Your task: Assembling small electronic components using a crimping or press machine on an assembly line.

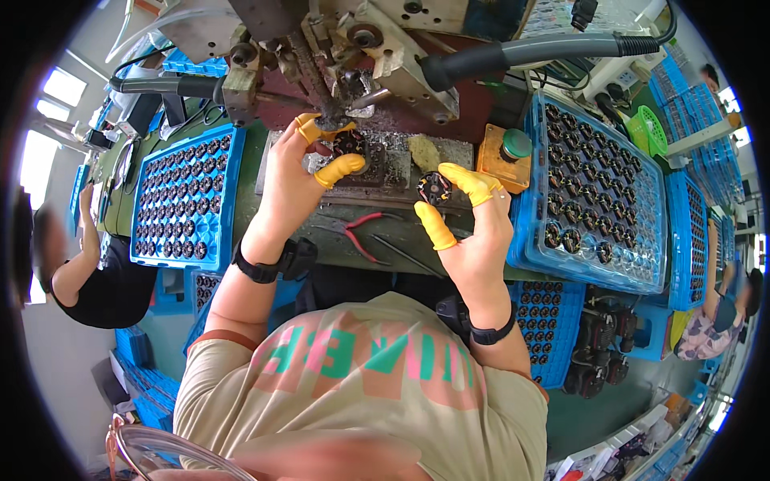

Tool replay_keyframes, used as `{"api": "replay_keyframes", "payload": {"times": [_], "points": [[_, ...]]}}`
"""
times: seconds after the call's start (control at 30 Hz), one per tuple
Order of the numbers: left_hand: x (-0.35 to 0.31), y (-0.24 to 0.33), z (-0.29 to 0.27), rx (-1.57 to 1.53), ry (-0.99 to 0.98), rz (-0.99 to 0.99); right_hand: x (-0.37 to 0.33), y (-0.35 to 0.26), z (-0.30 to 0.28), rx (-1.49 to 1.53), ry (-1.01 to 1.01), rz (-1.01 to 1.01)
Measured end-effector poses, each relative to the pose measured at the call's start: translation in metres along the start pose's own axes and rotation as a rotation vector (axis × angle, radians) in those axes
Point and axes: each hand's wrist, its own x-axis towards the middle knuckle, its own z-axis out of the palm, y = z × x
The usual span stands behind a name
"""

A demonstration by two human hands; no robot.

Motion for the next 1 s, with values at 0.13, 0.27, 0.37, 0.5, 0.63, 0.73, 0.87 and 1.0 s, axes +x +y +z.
{"api": "replay_keyframes", "payload": {"times": [0.13,0.27,0.37,0.5,0.63,0.73,0.87,1.0], "points": [[0.001,-0.011,0.001,-0.126,-0.057,-0.072,-0.001,0.002,-0.002,-0.027,-0.002,0.0],[0.0,-0.011,0.003,-0.092,-0.044,-0.054,-0.003,0.002,-0.001,-0.013,-0.006,0.021],[0.0,-0.017,0.002,-0.125,-0.06,-0.043,-0.003,-0.001,0.0,-0.002,-0.018,0.024],[0.003,-0.012,-0.002,-0.141,-0.109,-0.041,-0.004,-0.002,0.001,0.0,-0.03,0.027],[-0.005,-0.005,0.003,0.071,-0.015,0.102,-0.005,-0.001,0.002,0.001,-0.029,0.026],[-0.008,-0.004,0.006,0.091,0.029,0.146,-0.004,-0.002,0.001,-0.009,-0.008,0.017],[-0.009,-0.003,0.001,0.062,-0.015,0.074,0.003,0.007,-0.006,-0.179,0.098,-0.05],[-0.017,-0.007,-0.004,0.043,-0.034,0.09,0.008,0.028,-0.015,-0.459,0.143,-0.093]]}}
